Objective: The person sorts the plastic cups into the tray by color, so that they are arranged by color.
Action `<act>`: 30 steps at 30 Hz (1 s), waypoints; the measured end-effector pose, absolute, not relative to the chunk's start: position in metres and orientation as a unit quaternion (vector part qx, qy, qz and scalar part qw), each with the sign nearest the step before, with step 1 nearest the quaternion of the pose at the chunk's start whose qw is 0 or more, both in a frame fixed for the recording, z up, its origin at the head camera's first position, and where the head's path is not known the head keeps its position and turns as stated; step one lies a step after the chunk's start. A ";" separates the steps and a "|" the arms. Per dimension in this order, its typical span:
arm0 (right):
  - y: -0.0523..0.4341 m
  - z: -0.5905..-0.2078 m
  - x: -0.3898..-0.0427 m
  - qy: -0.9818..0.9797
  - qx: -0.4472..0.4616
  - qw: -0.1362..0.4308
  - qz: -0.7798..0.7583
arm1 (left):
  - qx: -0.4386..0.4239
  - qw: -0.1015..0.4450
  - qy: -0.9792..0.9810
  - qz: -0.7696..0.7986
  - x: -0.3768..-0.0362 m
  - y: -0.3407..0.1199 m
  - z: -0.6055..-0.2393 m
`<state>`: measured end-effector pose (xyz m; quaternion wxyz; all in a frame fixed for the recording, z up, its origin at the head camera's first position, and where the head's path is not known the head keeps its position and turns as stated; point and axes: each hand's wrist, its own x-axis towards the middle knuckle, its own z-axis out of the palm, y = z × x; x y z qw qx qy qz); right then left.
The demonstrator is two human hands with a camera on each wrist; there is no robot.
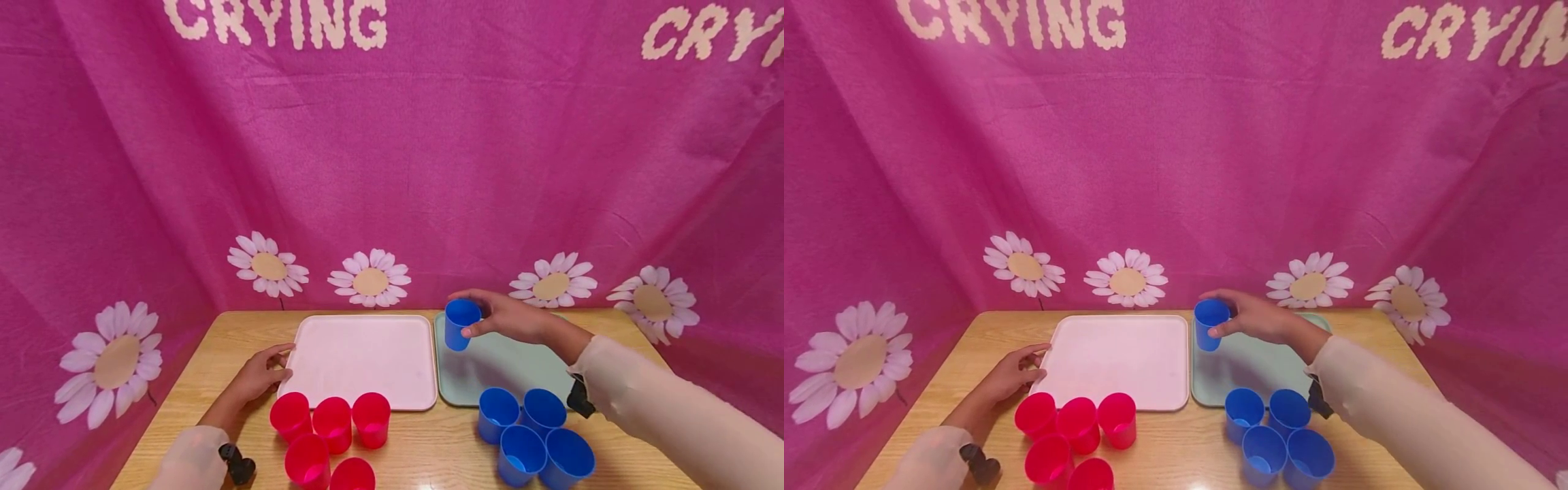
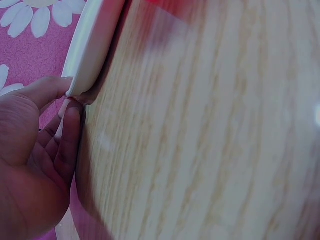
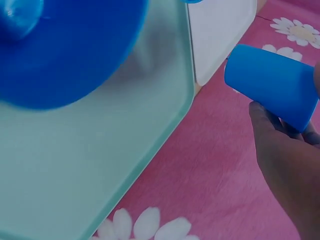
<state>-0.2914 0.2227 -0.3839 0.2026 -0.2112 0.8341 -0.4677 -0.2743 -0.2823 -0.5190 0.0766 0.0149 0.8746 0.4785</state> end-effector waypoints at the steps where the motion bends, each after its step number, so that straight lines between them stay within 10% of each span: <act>1: 0.218 -0.385 -0.294 0.832 -0.210 0.205 -0.471 | 0.015 0.076 0.875 0.478 -0.274 -0.282 -0.519; 30: 0.083 -0.396 -0.338 0.824 -0.172 0.231 -0.487 | 0.047 0.065 0.869 0.488 -0.275 -0.284 -0.521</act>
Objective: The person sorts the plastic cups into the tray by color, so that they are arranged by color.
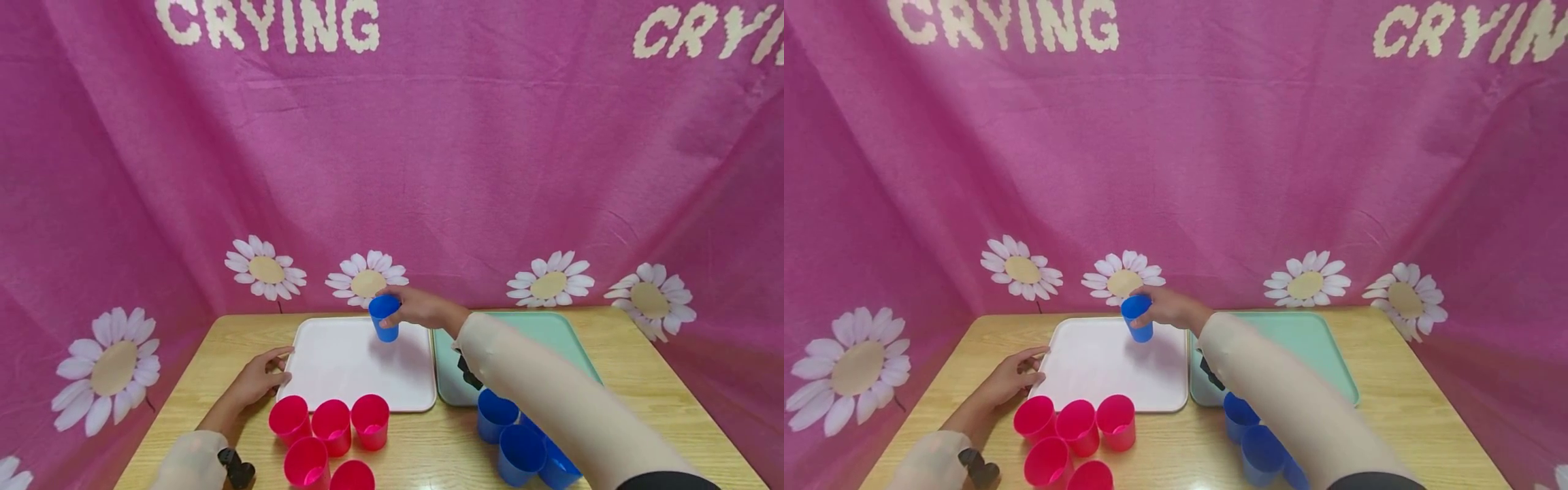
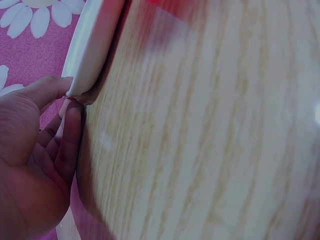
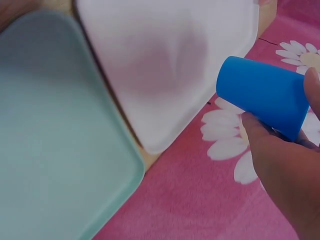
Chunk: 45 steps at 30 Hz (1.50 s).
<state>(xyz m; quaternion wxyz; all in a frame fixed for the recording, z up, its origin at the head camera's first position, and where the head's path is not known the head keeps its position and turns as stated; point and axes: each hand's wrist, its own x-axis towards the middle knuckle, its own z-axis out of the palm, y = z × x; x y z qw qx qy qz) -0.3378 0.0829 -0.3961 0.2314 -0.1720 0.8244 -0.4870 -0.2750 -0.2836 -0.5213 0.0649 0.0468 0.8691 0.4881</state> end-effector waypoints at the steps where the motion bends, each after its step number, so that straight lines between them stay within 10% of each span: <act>1: 0.079 -0.398 -0.339 0.821 -0.170 0.231 -0.493 | 0.046 0.066 0.869 0.489 -0.275 -0.284 -0.522; 45: 0.003 -0.446 -0.341 0.842 -0.143 0.176 -0.490 | 0.024 0.070 0.878 0.473 -0.273 -0.280 -0.517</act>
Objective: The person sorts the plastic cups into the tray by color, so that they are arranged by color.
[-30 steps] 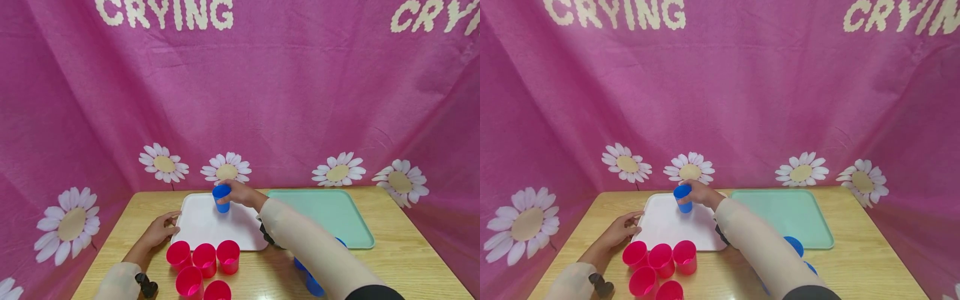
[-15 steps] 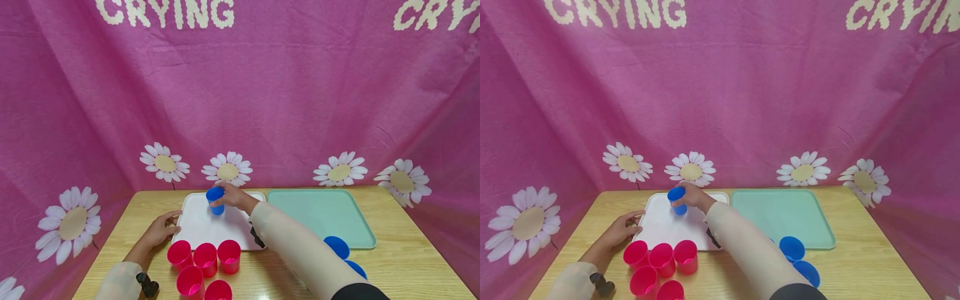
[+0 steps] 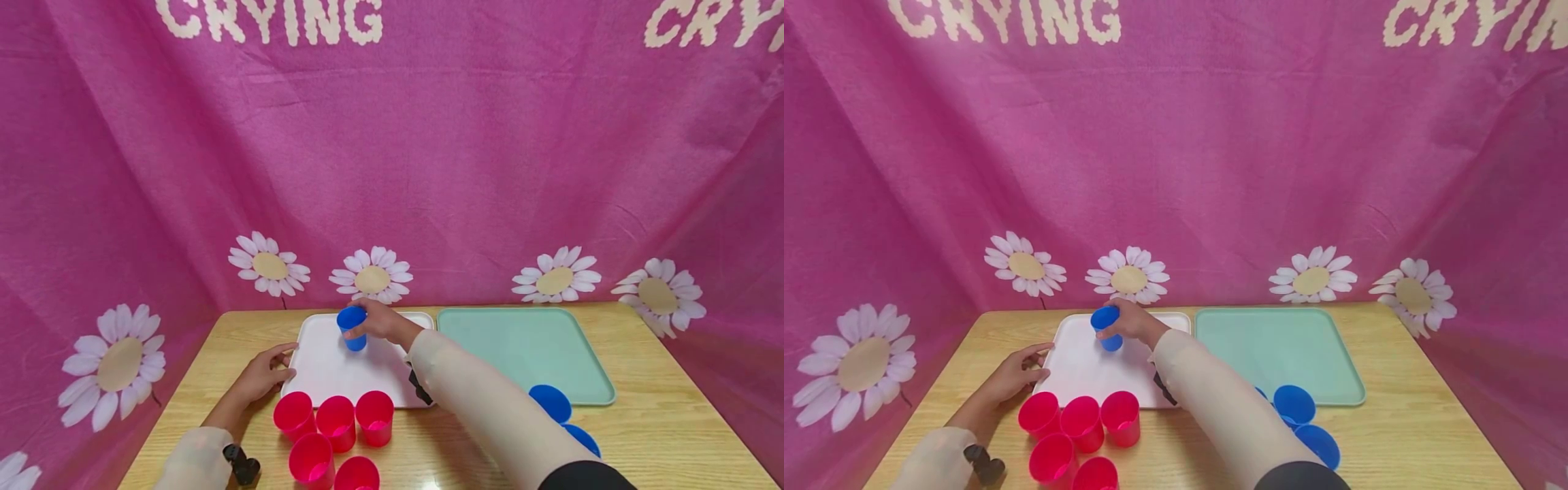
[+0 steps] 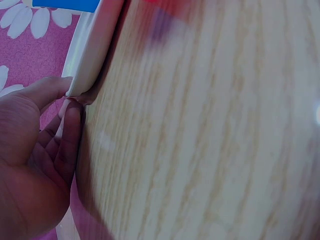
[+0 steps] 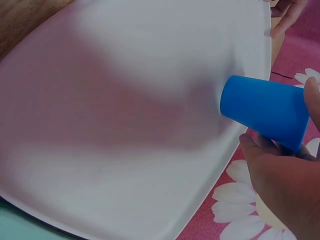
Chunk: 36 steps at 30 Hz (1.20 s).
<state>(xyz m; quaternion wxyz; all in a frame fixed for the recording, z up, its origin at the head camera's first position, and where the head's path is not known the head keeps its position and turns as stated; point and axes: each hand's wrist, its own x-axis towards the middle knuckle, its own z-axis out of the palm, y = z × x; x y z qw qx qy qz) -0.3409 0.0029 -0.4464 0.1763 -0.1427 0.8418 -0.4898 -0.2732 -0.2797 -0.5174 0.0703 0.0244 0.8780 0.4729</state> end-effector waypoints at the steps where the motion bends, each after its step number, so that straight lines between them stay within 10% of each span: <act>1: 0.003 -0.446 -0.341 0.842 -0.142 0.177 -0.489 | 0.020 0.070 0.877 0.475 -0.273 -0.279 -0.517; 36: 0.080 -0.393 -0.332 0.807 -0.201 0.229 -0.506 | 0.020 0.080 0.871 0.485 -0.273 -0.282 -0.518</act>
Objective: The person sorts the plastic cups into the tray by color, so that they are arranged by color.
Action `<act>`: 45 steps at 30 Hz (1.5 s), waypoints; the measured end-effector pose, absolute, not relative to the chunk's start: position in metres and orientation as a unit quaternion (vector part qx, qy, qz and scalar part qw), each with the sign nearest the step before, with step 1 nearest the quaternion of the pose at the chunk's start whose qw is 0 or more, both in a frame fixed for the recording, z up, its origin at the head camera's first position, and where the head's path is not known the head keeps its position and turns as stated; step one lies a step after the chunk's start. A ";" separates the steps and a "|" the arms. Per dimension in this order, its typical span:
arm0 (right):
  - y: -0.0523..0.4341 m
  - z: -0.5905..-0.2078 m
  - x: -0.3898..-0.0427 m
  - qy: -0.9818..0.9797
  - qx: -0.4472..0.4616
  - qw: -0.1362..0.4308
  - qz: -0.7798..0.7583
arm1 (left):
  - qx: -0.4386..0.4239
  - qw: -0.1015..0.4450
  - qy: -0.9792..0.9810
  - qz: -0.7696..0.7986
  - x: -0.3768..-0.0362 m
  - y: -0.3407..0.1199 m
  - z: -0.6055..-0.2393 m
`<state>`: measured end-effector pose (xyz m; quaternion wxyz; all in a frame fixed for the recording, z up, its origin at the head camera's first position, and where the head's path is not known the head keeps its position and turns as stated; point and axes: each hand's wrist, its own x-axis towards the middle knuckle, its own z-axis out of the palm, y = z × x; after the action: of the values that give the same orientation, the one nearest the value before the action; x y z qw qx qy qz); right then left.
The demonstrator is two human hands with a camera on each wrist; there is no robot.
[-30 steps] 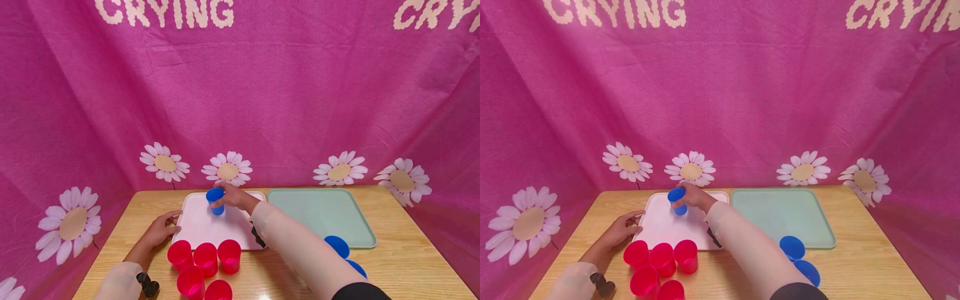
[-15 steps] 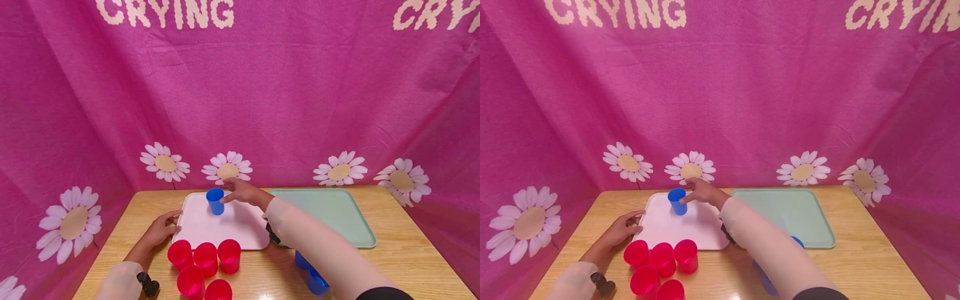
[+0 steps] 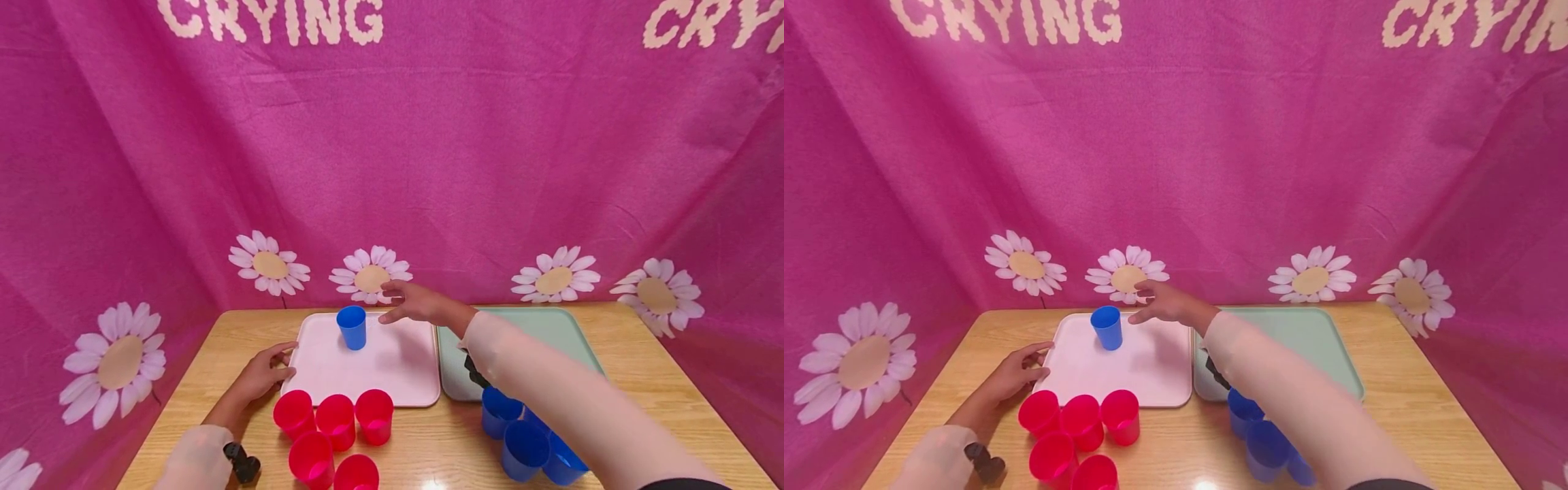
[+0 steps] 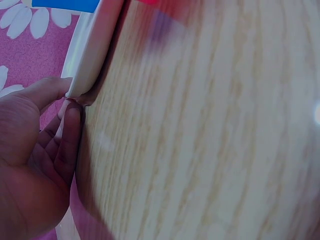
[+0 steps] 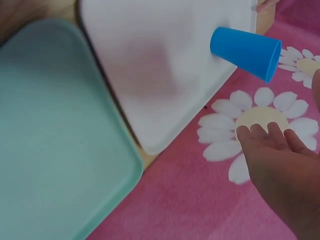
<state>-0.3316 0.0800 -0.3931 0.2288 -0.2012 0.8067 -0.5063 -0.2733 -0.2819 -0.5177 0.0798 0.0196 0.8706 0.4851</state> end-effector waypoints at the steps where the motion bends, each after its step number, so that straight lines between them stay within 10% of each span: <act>1: 0.084 -0.391 -0.331 0.807 -0.200 0.232 -0.505 | 0.020 0.079 0.871 0.484 -0.273 -0.282 -0.518; 45: 0.278 -0.398 -0.253 0.788 -0.259 0.308 -0.466 | 0.029 0.071 0.872 0.483 -0.275 -0.282 -0.521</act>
<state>-0.2535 0.2783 -0.3983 0.3077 -0.2589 0.7880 -0.4663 -0.2746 -0.2818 -0.5208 0.0715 0.0286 0.8724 0.4827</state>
